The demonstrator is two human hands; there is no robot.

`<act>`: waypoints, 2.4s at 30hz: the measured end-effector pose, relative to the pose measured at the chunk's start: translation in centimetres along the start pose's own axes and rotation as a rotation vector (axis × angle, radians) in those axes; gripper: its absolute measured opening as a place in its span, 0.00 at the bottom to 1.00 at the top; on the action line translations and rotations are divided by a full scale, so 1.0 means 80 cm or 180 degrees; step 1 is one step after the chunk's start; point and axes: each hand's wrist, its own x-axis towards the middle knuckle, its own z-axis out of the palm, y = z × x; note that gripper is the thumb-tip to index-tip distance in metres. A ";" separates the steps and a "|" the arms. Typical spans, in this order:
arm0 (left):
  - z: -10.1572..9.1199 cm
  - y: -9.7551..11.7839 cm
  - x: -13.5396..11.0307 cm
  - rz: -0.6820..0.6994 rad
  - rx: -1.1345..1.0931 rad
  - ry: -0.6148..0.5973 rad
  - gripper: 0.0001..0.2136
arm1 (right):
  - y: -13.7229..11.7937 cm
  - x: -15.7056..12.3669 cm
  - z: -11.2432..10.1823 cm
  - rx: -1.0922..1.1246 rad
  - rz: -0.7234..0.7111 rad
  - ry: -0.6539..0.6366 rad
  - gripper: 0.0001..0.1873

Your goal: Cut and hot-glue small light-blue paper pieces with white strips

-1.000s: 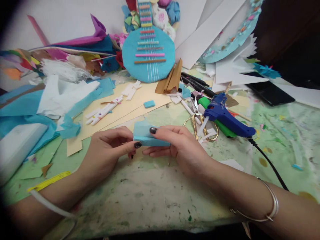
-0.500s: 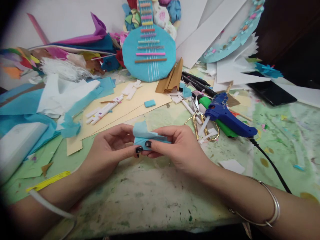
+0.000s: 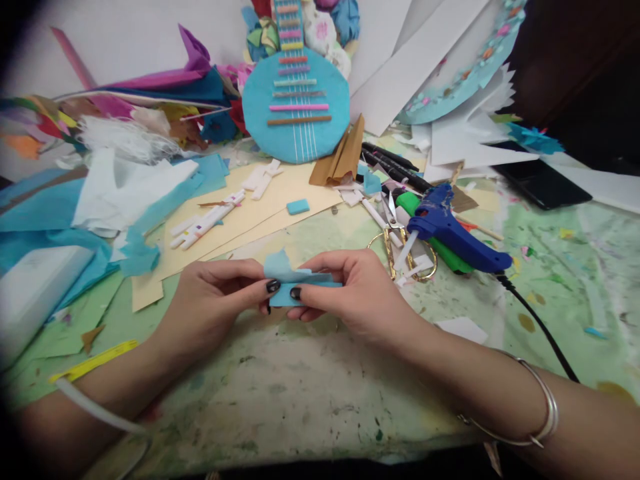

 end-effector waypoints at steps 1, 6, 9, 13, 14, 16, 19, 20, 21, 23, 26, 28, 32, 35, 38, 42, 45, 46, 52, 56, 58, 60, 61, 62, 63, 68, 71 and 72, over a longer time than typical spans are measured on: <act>0.000 0.000 0.000 -0.0014 -0.0004 0.0000 0.02 | 0.000 0.000 0.000 -0.0008 0.0008 -0.0001 0.10; -0.002 -0.005 0.000 0.0037 -0.0197 -0.0043 0.05 | -0.001 0.000 0.000 -0.0013 0.0041 -0.0035 0.10; -0.002 -0.009 0.000 0.0062 -0.0243 -0.0088 0.04 | -0.001 0.000 -0.001 -0.0024 0.0033 -0.0050 0.09; 0.000 -0.009 0.001 0.0082 -0.0165 -0.0020 0.03 | 0.000 0.000 -0.002 -0.0013 0.0032 -0.0058 0.09; 0.000 -0.008 0.001 0.0091 -0.0123 -0.0006 0.03 | 0.000 0.000 -0.002 0.0014 0.0028 -0.0061 0.09; 0.001 -0.006 0.000 0.0126 -0.0027 0.0020 0.02 | -0.001 0.000 -0.002 0.0084 0.0037 -0.0059 0.08; 0.001 -0.002 -0.002 0.0248 0.0124 0.0057 0.01 | -0.001 0.000 -0.001 0.0209 0.0088 -0.0021 0.09; 0.001 -0.001 -0.002 0.0317 0.0186 0.0065 0.01 | -0.001 0.000 -0.001 0.0244 0.0118 -0.0010 0.09; 0.001 0.000 -0.003 0.0397 0.0252 0.0075 0.01 | -0.001 0.000 -0.002 0.0279 0.0144 -0.0005 0.09; 0.000 0.000 -0.003 0.0576 0.0385 0.0088 0.02 | -0.001 -0.001 -0.002 0.0357 0.0200 -0.0033 0.08; -0.002 0.000 -0.002 0.0827 0.0547 0.0067 0.04 | 0.000 0.000 -0.003 0.0521 0.0281 -0.0106 0.07; -0.004 -0.002 -0.001 0.1005 0.0583 0.0032 0.05 | 0.002 0.000 -0.004 0.0659 0.0335 -0.0159 0.06; -0.007 -0.005 0.000 0.1335 0.0528 -0.0143 0.05 | 0.004 0.001 -0.004 0.0872 0.0464 -0.0243 0.05; -0.007 -0.005 0.001 0.1379 0.0532 -0.0257 0.05 | 0.005 0.001 -0.004 0.0928 0.0503 -0.0233 0.04; -0.006 -0.007 0.001 0.1290 0.0434 -0.0349 0.04 | 0.004 0.002 -0.005 0.0939 0.0535 -0.0191 0.04; -0.006 -0.013 0.000 0.1024 0.0057 -0.0606 0.11 | 0.002 0.003 -0.006 0.0934 0.0616 -0.0147 0.04; -0.005 -0.016 0.000 0.0915 0.0052 -0.0621 0.13 | 0.002 0.003 -0.006 0.0938 0.0657 -0.0146 0.03; -0.005 -0.016 -0.001 0.0910 0.0105 -0.0594 0.12 | 0.002 0.004 -0.006 0.0937 0.0662 -0.0150 0.03; -0.003 -0.011 0.000 0.0897 0.0277 -0.0490 0.04 | 0.005 0.004 -0.007 0.0901 0.0591 -0.0224 0.03; -0.002 -0.010 0.000 0.0819 0.0210 -0.0406 0.04 | 0.006 0.004 -0.008 0.0885 0.0419 -0.0123 0.04; -0.002 -0.010 0.000 0.0755 0.0169 -0.0357 0.04 | 0.007 0.003 -0.009 0.0845 0.0255 -0.0077 0.05; -0.003 -0.010 0.000 0.0708 0.0136 -0.0294 0.03 | 0.006 0.002 -0.009 0.0675 0.0103 -0.0091 0.06; -0.003 -0.010 0.000 0.0687 0.0123 -0.0254 0.03 | 0.006 0.001 -0.009 0.0532 0.0052 -0.0098 0.07; -0.003 -0.010 0.000 0.0670 0.0109 -0.0218 0.04 | 0.006 0.001 -0.009 0.0363 0.0011 -0.0088 0.08; -0.003 -0.010 0.000 0.0659 0.0100 -0.0188 0.04 | 0.005 0.001 -0.009 0.0174 -0.0021 -0.0059 0.09; -0.004 -0.009 0.001 0.0611 0.0087 -0.0177 0.04 | 0.003 0.000 -0.009 -0.0675 -0.0449 0.0160 0.07; -0.004 -0.009 0.001 0.0570 0.0076 -0.0177 0.04 | 0.003 -0.001 -0.008 -0.0929 -0.0634 0.0198 0.06; -0.005 -0.010 0.001 0.0550 0.0104 -0.0179 0.04 | 0.003 -0.002 -0.008 -0.0975 -0.0638 0.0197 0.06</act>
